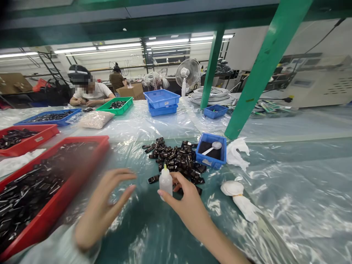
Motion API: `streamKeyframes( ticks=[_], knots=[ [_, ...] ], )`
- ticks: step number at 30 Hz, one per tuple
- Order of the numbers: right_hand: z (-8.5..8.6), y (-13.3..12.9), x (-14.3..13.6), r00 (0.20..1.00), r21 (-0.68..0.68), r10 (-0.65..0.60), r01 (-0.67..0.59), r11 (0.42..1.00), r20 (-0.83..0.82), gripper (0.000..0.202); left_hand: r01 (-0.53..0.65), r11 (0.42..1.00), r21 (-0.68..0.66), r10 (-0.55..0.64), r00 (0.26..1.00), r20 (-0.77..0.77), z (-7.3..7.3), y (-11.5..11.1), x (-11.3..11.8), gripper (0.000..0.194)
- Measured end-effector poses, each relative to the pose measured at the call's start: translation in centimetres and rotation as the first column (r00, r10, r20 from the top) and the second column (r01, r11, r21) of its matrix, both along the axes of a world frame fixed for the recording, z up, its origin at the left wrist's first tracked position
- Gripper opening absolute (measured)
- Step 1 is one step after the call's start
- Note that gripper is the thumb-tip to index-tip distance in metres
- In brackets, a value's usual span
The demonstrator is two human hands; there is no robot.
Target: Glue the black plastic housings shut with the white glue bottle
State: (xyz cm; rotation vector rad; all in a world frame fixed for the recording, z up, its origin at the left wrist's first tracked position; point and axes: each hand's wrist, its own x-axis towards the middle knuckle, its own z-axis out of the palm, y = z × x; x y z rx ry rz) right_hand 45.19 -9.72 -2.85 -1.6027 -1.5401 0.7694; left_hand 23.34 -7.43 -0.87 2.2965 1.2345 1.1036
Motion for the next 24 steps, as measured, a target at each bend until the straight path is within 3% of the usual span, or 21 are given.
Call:
streamKeyframes(
  ticks=[4,7,10,15,19,24],
  knots=[
    [0.1,0.1,-0.1,1.0,0.019,0.012,-0.012,1.0,0.003,0.024,-0.023,0.997,-0.071,0.015,0.994,-0.107,-4.0,4.7,2.5,0.028],
    [0.3,0.1,0.0,1.0,0.011,0.011,-0.011,1.0,0.002,0.027,0.0,0.993,-0.122,-0.012,0.995,-0.096,-5.5,5.5,3.5,0.022],
    [0.2,0.1,0.2,1.0,-0.011,0.006,-0.006,1.0,0.008,0.033,0.043,0.979,-0.198,-0.051,0.998,-0.04,-5.3,4.8,3.7,0.009],
    [-0.4,-0.1,0.3,0.999,-0.041,0.024,-0.022,0.999,0.026,0.03,0.107,0.905,-0.411,-0.05,0.988,0.146,-4.2,1.9,2.0,0.009],
    [-1.0,-0.3,-0.2,0.999,-0.111,0.043,-0.041,0.993,0.02,0.035,0.235,0.779,-0.581,-0.015,0.934,0.357,-4.1,0.2,0.1,0.027],
    [-1.9,-0.6,-1.0,0.997,-0.168,0.061,-0.051,0.984,0.051,0.038,0.385,0.675,-0.629,0.082,0.808,0.583,-4.7,-0.2,-0.4,0.041]
  ],
)
